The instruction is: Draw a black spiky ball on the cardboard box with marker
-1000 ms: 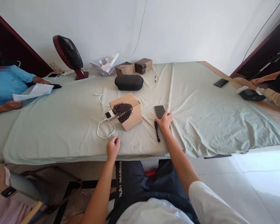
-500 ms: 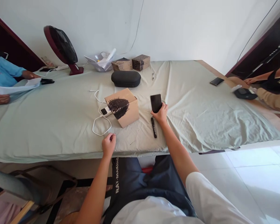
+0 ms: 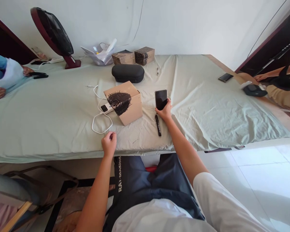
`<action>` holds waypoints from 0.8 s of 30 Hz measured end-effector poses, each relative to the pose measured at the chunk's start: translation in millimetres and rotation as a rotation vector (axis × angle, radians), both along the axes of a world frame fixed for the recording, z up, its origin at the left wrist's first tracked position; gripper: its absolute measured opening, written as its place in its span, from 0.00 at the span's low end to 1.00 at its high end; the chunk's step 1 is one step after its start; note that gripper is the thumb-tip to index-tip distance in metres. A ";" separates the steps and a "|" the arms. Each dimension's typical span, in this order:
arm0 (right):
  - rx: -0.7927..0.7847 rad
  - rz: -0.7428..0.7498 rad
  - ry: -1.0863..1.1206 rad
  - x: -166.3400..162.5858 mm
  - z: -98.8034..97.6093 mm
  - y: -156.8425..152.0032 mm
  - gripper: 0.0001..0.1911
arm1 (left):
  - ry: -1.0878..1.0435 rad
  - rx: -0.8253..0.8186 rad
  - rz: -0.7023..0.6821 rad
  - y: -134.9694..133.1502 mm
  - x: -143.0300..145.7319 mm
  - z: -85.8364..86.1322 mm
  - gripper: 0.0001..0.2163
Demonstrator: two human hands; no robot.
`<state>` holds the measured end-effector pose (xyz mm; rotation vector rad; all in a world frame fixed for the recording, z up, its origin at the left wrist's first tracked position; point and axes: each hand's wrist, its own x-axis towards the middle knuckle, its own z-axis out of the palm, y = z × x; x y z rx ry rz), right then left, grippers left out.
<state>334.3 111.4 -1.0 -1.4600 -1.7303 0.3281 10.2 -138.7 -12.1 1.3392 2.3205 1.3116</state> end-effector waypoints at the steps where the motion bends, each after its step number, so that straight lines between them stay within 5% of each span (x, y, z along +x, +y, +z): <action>1: -0.001 0.007 0.007 0.4 -0.1 -0.2 0.55 | -0.003 0.002 -0.001 0.0 0.0 0.0 0.12; 24: 0.018 0.061 0.164 4.6 -5.4 7.1 0.52 | 0.012 0.031 0.021 -0.7 -0.8 -3.6 0.12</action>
